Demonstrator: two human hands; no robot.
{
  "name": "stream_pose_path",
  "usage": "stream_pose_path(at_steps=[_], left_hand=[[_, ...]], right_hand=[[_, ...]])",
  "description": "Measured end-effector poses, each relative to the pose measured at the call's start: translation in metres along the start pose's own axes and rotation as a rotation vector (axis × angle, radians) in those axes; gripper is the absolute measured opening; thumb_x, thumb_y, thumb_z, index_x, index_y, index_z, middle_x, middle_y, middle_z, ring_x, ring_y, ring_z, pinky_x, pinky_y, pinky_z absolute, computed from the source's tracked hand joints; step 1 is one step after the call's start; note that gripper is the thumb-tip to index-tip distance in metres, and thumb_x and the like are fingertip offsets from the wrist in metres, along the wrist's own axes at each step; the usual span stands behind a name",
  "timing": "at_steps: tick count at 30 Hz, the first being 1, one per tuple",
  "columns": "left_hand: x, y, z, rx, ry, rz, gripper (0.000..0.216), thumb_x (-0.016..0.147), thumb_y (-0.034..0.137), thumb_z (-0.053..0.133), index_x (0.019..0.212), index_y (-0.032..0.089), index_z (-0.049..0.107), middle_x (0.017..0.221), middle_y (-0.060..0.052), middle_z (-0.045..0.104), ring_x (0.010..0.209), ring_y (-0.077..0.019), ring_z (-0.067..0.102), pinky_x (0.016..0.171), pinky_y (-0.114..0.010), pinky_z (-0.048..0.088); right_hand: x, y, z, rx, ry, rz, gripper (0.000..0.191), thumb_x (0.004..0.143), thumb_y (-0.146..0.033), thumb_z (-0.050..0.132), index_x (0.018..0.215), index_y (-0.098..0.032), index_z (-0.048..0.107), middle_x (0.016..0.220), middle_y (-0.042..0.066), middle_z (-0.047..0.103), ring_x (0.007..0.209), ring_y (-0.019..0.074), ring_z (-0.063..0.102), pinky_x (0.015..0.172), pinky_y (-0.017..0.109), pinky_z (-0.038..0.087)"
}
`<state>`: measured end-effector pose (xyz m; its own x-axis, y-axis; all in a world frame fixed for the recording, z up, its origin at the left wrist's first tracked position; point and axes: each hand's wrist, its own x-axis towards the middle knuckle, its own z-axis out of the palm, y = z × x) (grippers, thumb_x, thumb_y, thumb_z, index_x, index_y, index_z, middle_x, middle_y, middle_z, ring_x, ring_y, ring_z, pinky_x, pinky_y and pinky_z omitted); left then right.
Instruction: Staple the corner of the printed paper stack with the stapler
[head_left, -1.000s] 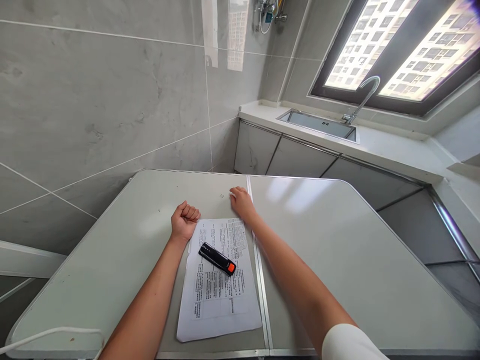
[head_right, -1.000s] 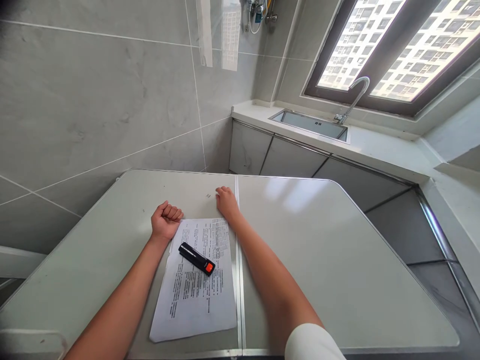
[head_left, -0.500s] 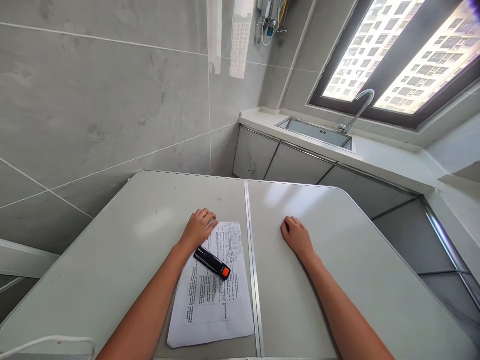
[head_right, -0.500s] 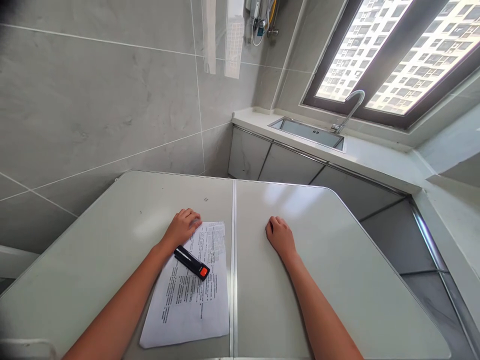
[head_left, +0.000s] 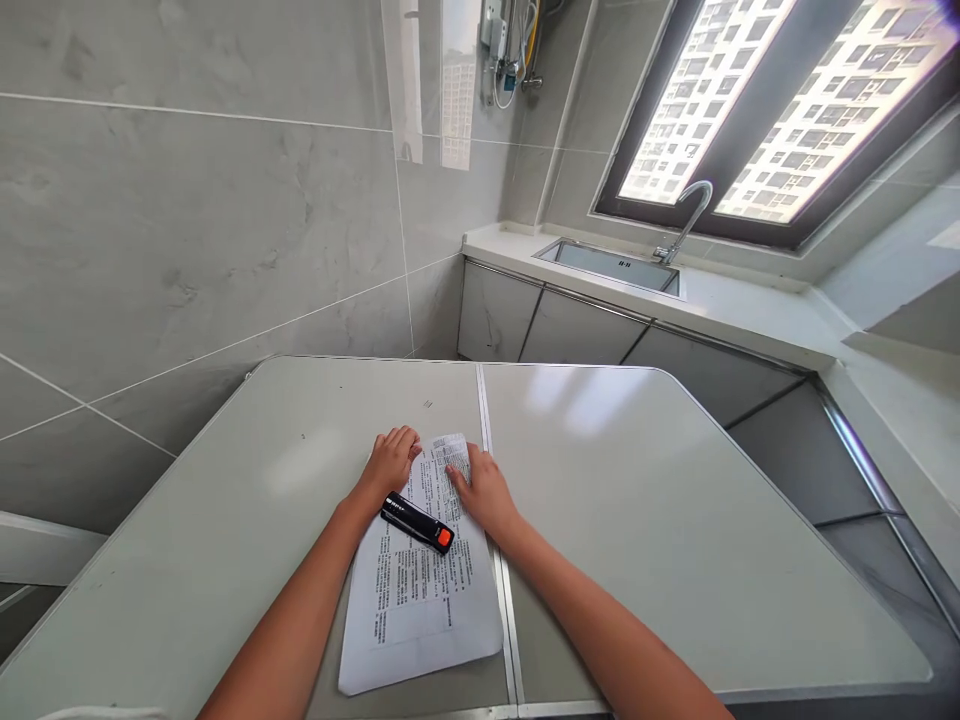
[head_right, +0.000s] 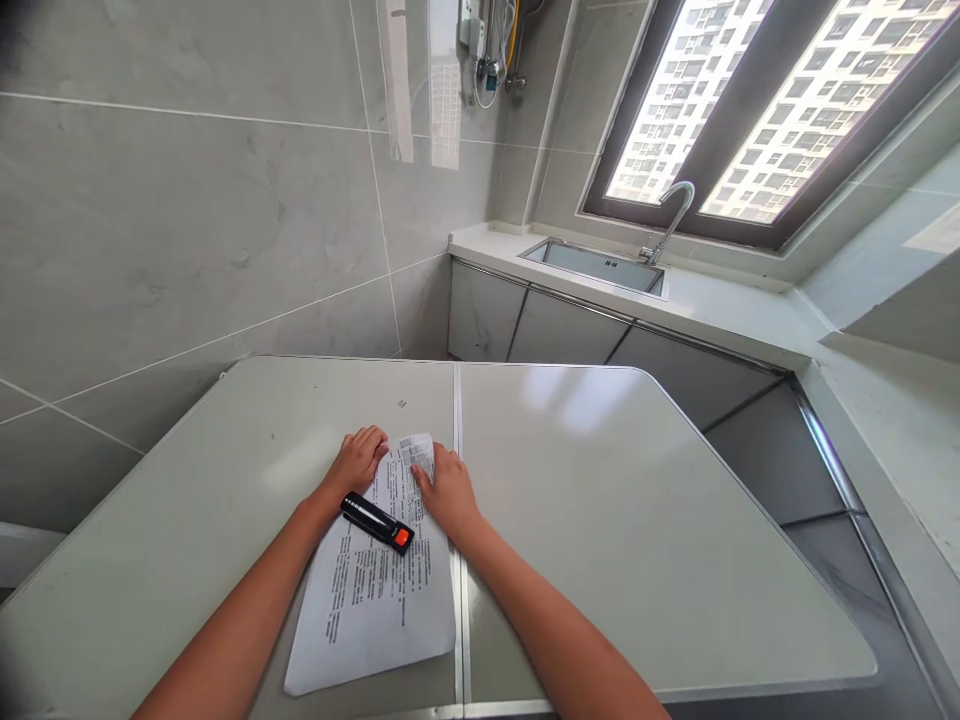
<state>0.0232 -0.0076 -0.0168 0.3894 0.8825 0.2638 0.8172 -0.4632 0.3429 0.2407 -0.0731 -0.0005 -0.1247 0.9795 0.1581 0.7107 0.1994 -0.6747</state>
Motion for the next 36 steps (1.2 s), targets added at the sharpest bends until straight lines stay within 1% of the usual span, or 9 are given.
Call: stream_pose_path(at_steps=[3, 6, 10, 12, 16, 25, 32, 34, 36], left_hand=[[0.000, -0.002, -0.002, -0.013, 0.041, -0.039, 0.021, 0.105, 0.028, 0.040, 0.095, 0.022, 0.057, 0.097, -0.007, 0.065, 0.092, -0.0250, 0.058, 0.084, -0.039, 0.038], [0.000, 0.000, -0.005, -0.030, 0.108, -0.043, 0.014, 0.103, 0.030, 0.047, 0.101, 0.022, 0.058, 0.103, -0.008, 0.065, 0.096, -0.0258, 0.058, 0.085, -0.040, 0.039], [-0.001, 0.007, -0.010, -0.061, 0.233, -0.055, 0.014, 0.101, 0.030, 0.051, 0.111, 0.023, 0.058, 0.111, -0.009, 0.063, 0.102, -0.0267, 0.057, 0.089, -0.041, 0.040], [-0.002, 0.009, -0.011, -0.085, 0.241, -0.054, 0.014, 0.101, 0.028, 0.049, 0.110, 0.023, 0.059, 0.110, -0.008, 0.061, 0.101, -0.0258, 0.057, 0.090, -0.041, 0.040], [-0.003, 0.011, -0.009, -0.121, 0.183, -0.029, 0.014, 0.101, 0.026, 0.048, 0.105, 0.024, 0.061, 0.108, -0.007, 0.059, 0.101, -0.0242, 0.056, 0.091, -0.041, 0.041], [-0.004, 0.018, -0.008, -0.160, 0.118, -0.010, 0.018, 0.102, 0.025, 0.045, 0.104, 0.022, 0.062, 0.107, -0.008, 0.060, 0.101, -0.0237, 0.055, 0.092, -0.043, 0.043], [-0.006, 0.030, -0.010, -0.267, -0.111, 0.199, 0.024, 0.100, 0.019, 0.044, 0.109, 0.024, 0.066, 0.117, -0.007, 0.063, 0.108, -0.0226, 0.058, 0.098, -0.040, 0.045], [-0.008, 0.034, -0.014, -0.282, -0.178, 0.257, 0.028, 0.096, 0.015, 0.046, 0.113, 0.026, 0.066, 0.121, -0.006, 0.063, 0.110, -0.0227, 0.058, 0.100, -0.039, 0.046], [-0.009, 0.037, -0.019, -0.291, -0.223, 0.281, 0.031, 0.093, 0.014, 0.050, 0.116, 0.027, 0.066, 0.123, -0.006, 0.064, 0.112, -0.0234, 0.059, 0.102, -0.040, 0.045]], right_hand=[[0.001, -0.010, 0.006, 0.000, -0.034, 0.081, 0.034, 0.107, -0.031, 0.036, 0.139, -0.021, 0.044, 0.097, 0.005, 0.071, 0.085, 0.0226, 0.065, 0.073, 0.029, 0.044], [0.001, -0.010, 0.004, -0.135, -0.047, 0.196, 0.047, 0.107, -0.030, 0.038, 0.152, -0.018, 0.031, 0.085, 0.005, 0.071, 0.077, 0.0230, 0.066, 0.066, 0.028, 0.040], [-0.002, -0.007, -0.002, -0.339, -0.118, 0.196, 0.048, 0.107, -0.026, 0.037, 0.154, -0.020, 0.033, 0.088, 0.007, 0.073, 0.079, 0.0223, 0.068, 0.067, 0.028, 0.040], [-0.005, -0.004, -0.007, -0.407, -0.153, 0.212, 0.047, 0.107, -0.024, 0.034, 0.154, -0.021, 0.034, 0.092, 0.009, 0.073, 0.081, 0.0220, 0.069, 0.069, 0.029, 0.041], [-0.009, 0.004, -0.018, -0.502, -0.204, 0.246, 0.049, 0.107, -0.021, 0.033, 0.155, -0.021, 0.032, 0.092, 0.009, 0.073, 0.084, 0.0216, 0.070, 0.072, 0.029, 0.042], [-0.009, 0.052, -0.060, -0.548, -0.107, 0.232, 0.043, 0.107, -0.027, 0.034, 0.149, -0.022, 0.043, 0.082, 0.008, 0.071, 0.075, 0.0222, 0.066, 0.064, 0.028, 0.036], [-0.001, 0.082, -0.084, -0.479, -0.138, 0.097, 0.039, 0.107, -0.034, 0.039, 0.144, -0.026, 0.049, 0.079, 0.004, 0.068, 0.074, 0.0205, 0.064, 0.066, 0.027, 0.037], [-0.001, 0.084, -0.086, -0.456, -0.071, 0.109, 0.040, 0.106, -0.037, 0.041, 0.144, -0.026, 0.049, 0.087, 0.006, 0.067, 0.075, 0.0202, 0.063, 0.066, 0.028, 0.038], [-0.003, 0.085, -0.090, -0.408, 0.062, 0.121, 0.041, 0.104, -0.042, 0.047, 0.141, -0.025, 0.052, 0.104, 0.010, 0.064, 0.079, 0.0205, 0.063, 0.067, 0.029, 0.041]])
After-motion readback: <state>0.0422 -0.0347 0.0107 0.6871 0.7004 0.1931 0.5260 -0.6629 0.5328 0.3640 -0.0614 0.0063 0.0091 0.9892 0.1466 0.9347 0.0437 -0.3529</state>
